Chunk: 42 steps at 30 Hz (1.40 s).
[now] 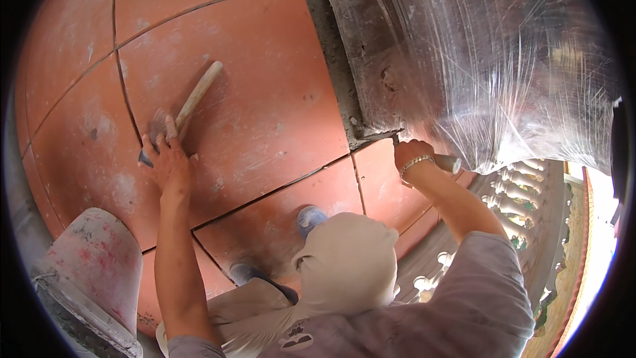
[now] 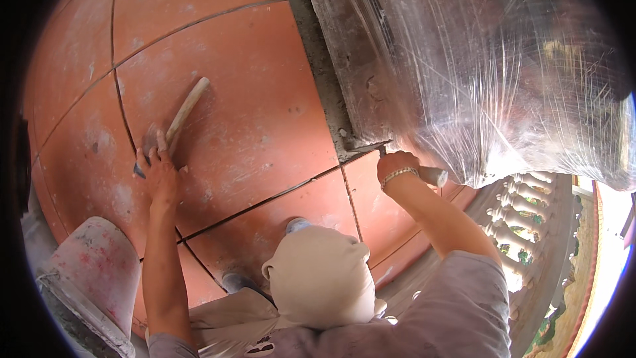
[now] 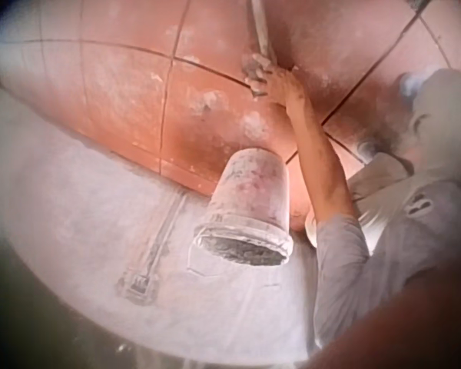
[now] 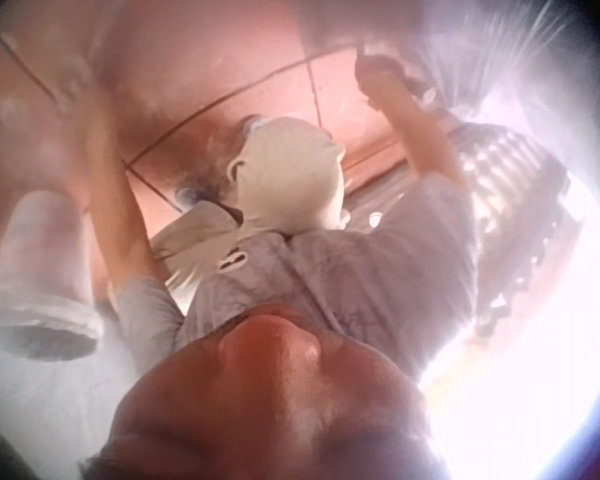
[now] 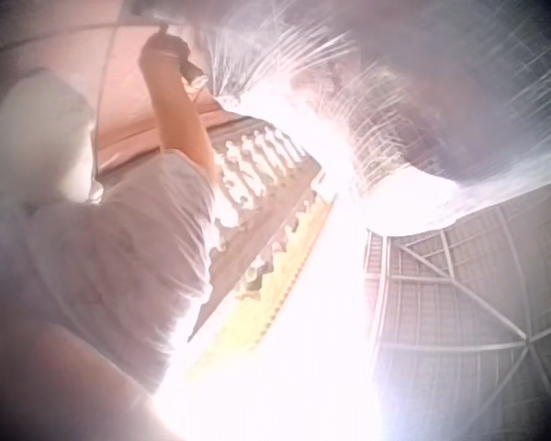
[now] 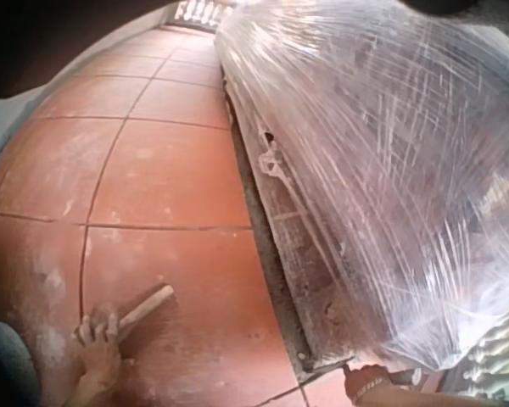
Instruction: The person carries a terracotta tile to a tiled balcony, then kneels and uses a notched trowel to apply grout from a bucket into the joints between existing tiles. The person repeatedly scoops grout and presses it into the gaps along the floor and near a plastic-covered object.
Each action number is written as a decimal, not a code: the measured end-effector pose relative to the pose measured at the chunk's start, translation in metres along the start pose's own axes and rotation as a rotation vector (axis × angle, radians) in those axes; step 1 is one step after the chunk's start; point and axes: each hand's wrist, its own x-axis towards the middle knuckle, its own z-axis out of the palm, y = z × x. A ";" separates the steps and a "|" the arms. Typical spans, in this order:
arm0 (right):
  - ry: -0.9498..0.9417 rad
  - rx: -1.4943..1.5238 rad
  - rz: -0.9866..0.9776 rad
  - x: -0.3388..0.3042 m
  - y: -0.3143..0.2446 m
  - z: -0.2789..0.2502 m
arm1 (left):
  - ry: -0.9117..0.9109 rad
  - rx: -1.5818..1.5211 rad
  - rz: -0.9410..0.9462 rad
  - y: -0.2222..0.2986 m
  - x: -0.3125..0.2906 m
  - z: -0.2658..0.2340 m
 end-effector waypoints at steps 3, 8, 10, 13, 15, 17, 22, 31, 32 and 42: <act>0.148 0.134 0.123 -0.021 0.001 0.015 | -0.022 0.032 -0.012 -0.001 0.001 0.003; -0.011 0.035 0.005 -0.029 0.005 0.022 | -0.032 0.033 -0.008 -0.002 0.002 0.003; -0.008 0.022 -0.005 -0.026 -0.004 0.013 | -0.015 0.070 -0.020 0.001 0.000 0.002; -0.064 -0.018 -0.045 -0.023 -0.014 -0.009 | -0.017 0.096 -0.029 0.004 -0.001 -0.004; -0.084 -0.023 -0.063 -0.019 -0.014 -0.025 | -0.034 0.078 -0.027 0.005 -0.002 -0.007; -0.094 -0.055 -0.071 -0.015 -0.010 -0.037 | -0.056 0.041 -0.028 0.006 -0.003 -0.009; 0.297 0.120 0.029 -0.019 0.004 -0.039 | -0.032 0.060 -0.018 0.006 -0.005 -0.010; 0.148 0.195 -0.022 -0.014 -0.004 -0.031 | -0.043 0.030 -0.031 0.005 -0.005 -0.018; 0.211 0.299 0.040 -0.015 -0.005 -0.031 | -0.056 0.027 -0.035 0.006 -0.005 -0.018; 0.303 0.915 -0.319 0.029 -0.062 -0.056 | 0.019 -0.067 0.012 -0.001 -0.005 -0.002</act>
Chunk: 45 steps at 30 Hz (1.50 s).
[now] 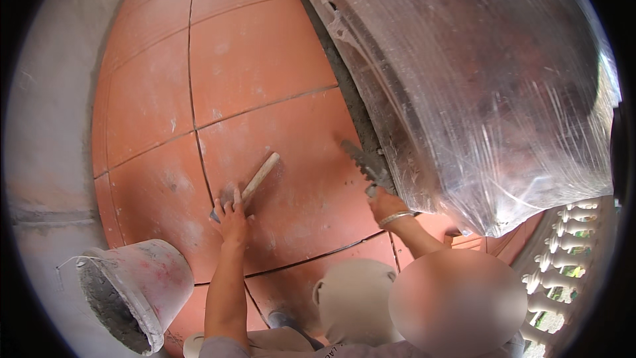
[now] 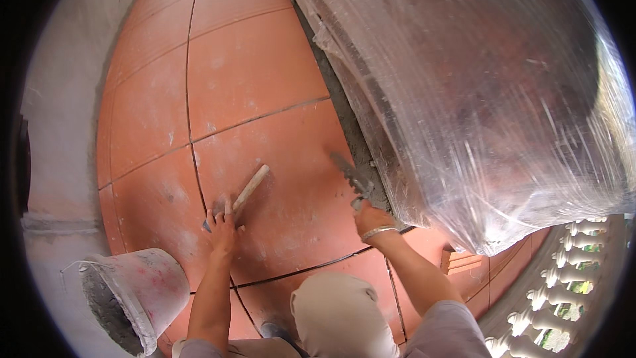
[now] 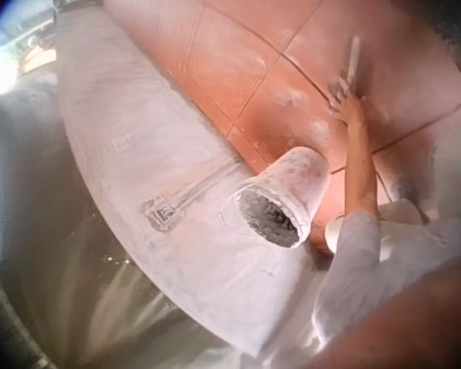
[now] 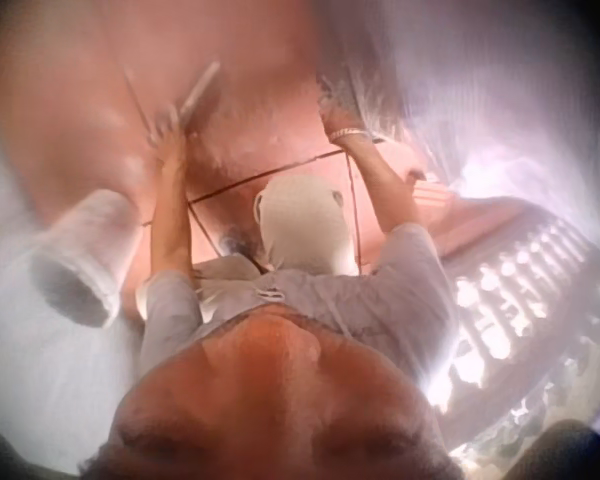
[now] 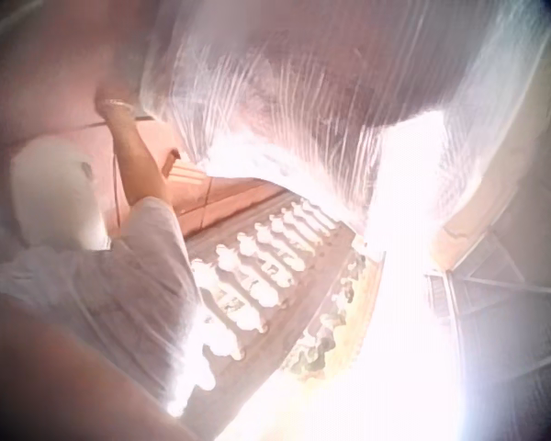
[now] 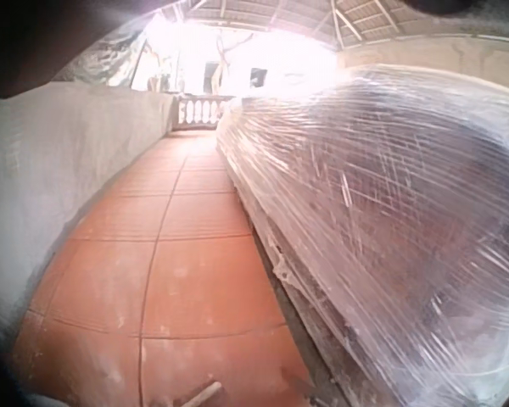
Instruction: The person carries a terracotta tile to a tiled balcony, then kneels and uses a notched trowel to apply grout from a bucket into the joints between existing tiles. The person repeatedly scoops grout and presses it into the gaps along the floor and near a plastic-covered object.
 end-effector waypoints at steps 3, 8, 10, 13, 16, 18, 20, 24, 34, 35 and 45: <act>0.002 -0.015 0.001 0.022 -0.008 0.013 | 0.015 -0.008 0.015 -0.013 0.011 -0.001; -0.061 -0.015 -0.001 0.026 -0.005 -0.002 | -0.087 0.026 -0.212 -0.031 0.028 -0.084; -0.124 0.000 -0.014 0.025 -0.005 -0.017 | 0.075 0.326 -0.214 -0.039 0.030 -0.160; -0.156 0.028 -0.042 0.025 -0.007 -0.037 | 0.271 0.256 -0.201 -0.052 0.024 -0.287; -0.192 -0.036 -0.064 0.026 -0.010 -0.045 | 0.303 0.152 -0.259 -0.057 0.002 -0.369; -0.177 -0.038 -0.078 0.026 -0.011 -0.045 | 0.316 0.204 -0.284 -0.060 -0.021 -0.390; -0.171 -0.032 -0.095 0.028 -0.011 -0.045 | 0.305 0.187 -0.288 -0.068 -0.033 -0.393; -0.254 -0.060 -0.088 0.039 -0.024 -0.062 | 0.156 0.041 -0.236 -0.098 -0.004 -0.363; 0.088 0.021 -0.195 0.044 -0.121 -0.187 | -0.091 -0.049 -0.560 -0.127 0.193 -0.234; 0.037 0.115 -0.160 0.049 -0.129 -0.194 | -0.090 -0.049 -0.576 -0.140 0.222 -0.220; -0.125 0.237 0.222 0.137 -0.191 -0.237 | 0.205 0.017 -0.553 -0.193 0.507 -0.215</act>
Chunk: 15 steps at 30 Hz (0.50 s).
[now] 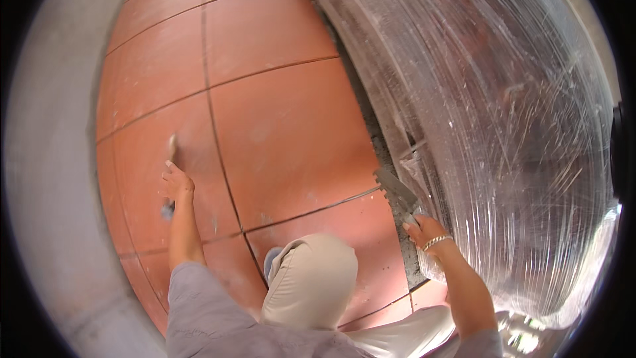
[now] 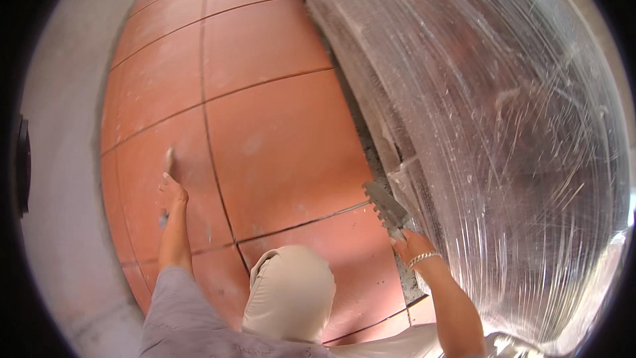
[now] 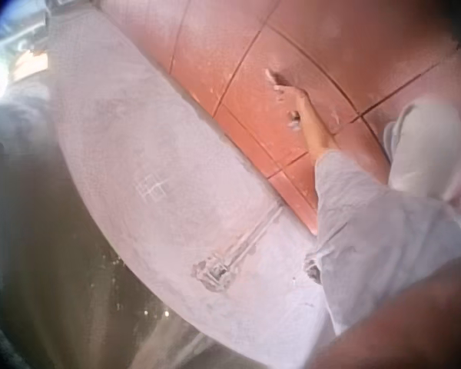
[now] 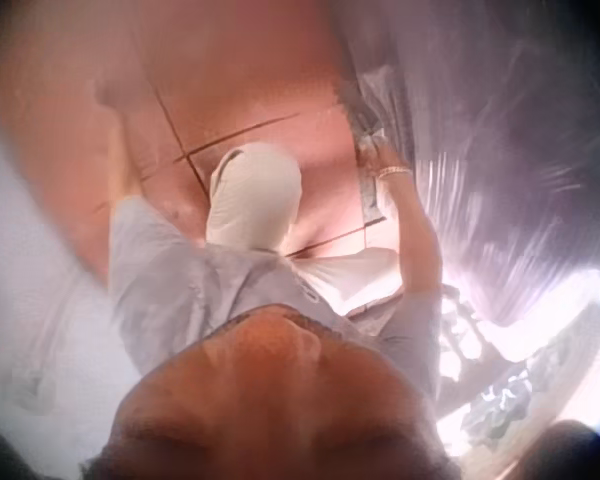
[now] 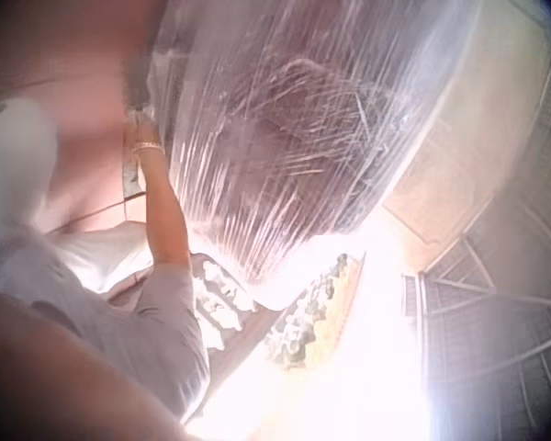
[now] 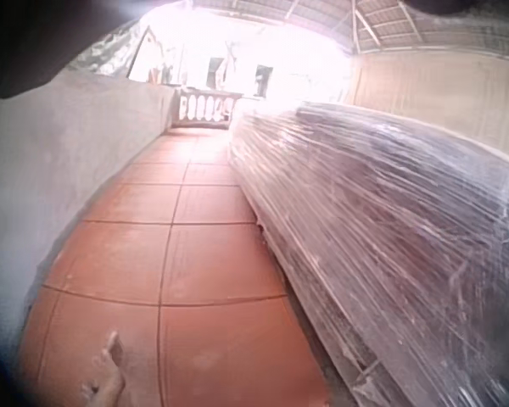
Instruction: The person carries a terracotta tile to a tiled balcony, then kneels and uses a notched trowel to apply grout from a bucket into the joints between existing tiles. The person repeatedly scoops grout and presses it into the gaps along the floor and near a plastic-covered object.
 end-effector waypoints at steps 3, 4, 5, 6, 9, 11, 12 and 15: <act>0.014 -0.065 0.040 -0.001 -0.039 -0.039 | -0.048 -0.109 0.270 0.088 0.000 -0.017; 0.048 -0.124 0.042 -0.008 -0.050 -0.054 | -0.004 -0.178 0.379 0.105 0.000 -0.025; 0.070 -0.185 0.026 -0.018 -0.058 -0.069 | -0.103 -0.173 0.247 0.118 -0.001 -0.031; 0.089 -0.264 0.007 -0.030 -0.065 -0.081 | -0.222 -0.191 0.010 0.121 0.001 -0.037; 0.041 -0.254 0.044 -0.057 -0.073 -0.102 | -0.473 -0.182 -0.186 0.113 -0.001 -0.047; -0.026 -0.234 0.038 -0.057 -0.080 -0.101 | -0.507 -0.205 -0.150 0.109 -0.001 -0.050; -0.082 -0.183 0.040 -0.050 -0.084 -0.097 | -0.521 -0.183 -0.150 0.107 -0.002 -0.050; -0.240 -0.094 0.015 -0.011 -0.098 -0.077 | -0.516 -0.176 -0.156 0.112 -0.004 -0.050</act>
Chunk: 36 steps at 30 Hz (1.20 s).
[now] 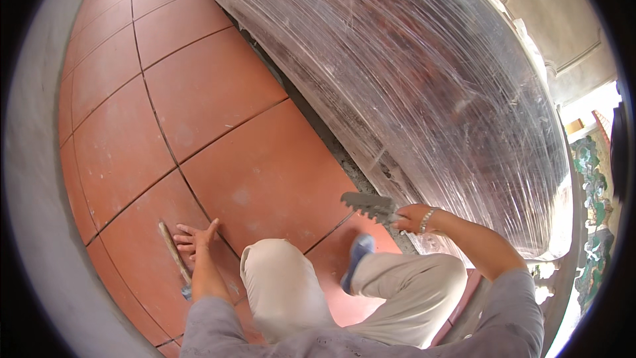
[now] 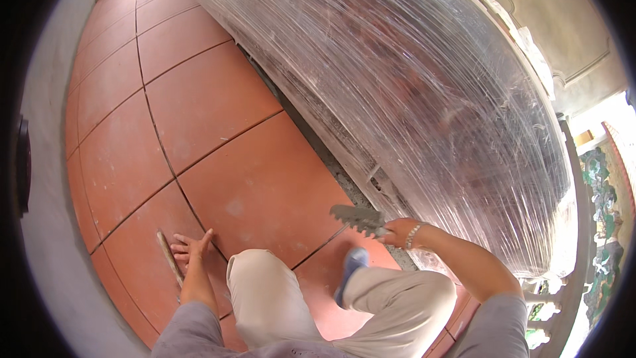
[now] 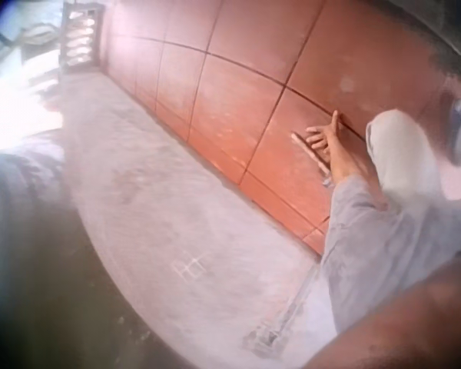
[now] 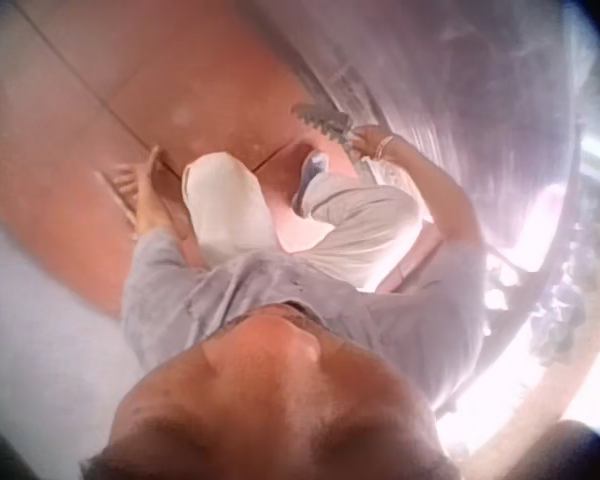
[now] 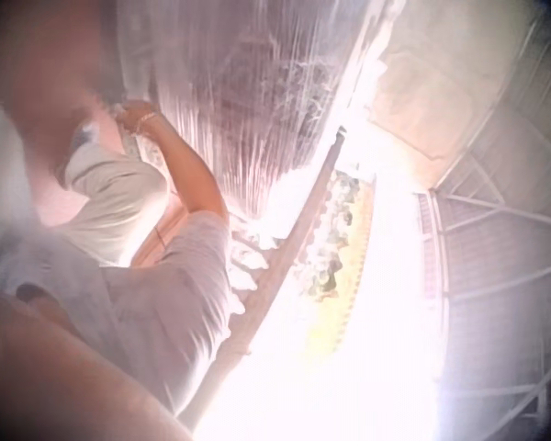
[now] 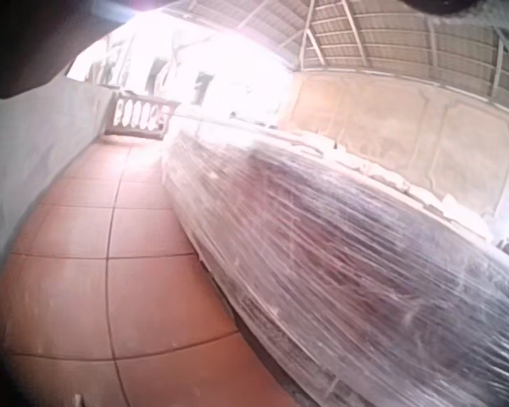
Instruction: The person carries a terracotta tile to a tiled balcony, then kneels and uses a notched trowel to apply grout from a bucket into the joints between existing tiles. The person repeatedly scoops grout and presses it into the gaps along the floor and near a plastic-covered object.
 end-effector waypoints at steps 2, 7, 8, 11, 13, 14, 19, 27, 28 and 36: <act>-0.077 0.075 -0.029 0.040 -0.011 0.010 | 0.032 0.018 -0.010 0.000 -0.001 0.003; 0.215 -0.043 -0.173 0.155 -0.046 0.030 | 0.016 0.034 0.004 -0.003 0.009 0.007; 0.339 -0.021 -0.178 0.180 -0.055 0.026 | 0.006 0.049 0.011 -0.002 0.012 0.009; 0.511 0.105 -0.037 0.253 -0.087 -0.002 | 0.028 0.105 0.012 -0.002 0.022 0.014; 0.565 0.127 -0.028 0.292 -0.107 -0.026 | 0.016 0.091 0.061 -0.007 0.030 0.015; 0.573 0.143 -0.008 0.311 -0.116 -0.038 | 0.014 0.116 0.074 -0.009 0.033 0.016; 0.658 0.220 0.004 0.368 -0.139 -0.074 | -0.061 0.160 0.278 -0.040 0.046 0.001; 0.579 0.203 -0.051 0.375 -0.155 -0.090 | -0.083 0.257 0.316 -0.038 0.044 -0.007; 0.575 0.217 -0.059 0.374 -0.156 -0.089 | -0.079 0.273 0.321 -0.036 0.041 -0.008; 0.574 0.046 -0.066 0.367 -0.126 -0.070 | -0.085 0.311 0.286 -0.017 0.029 -0.010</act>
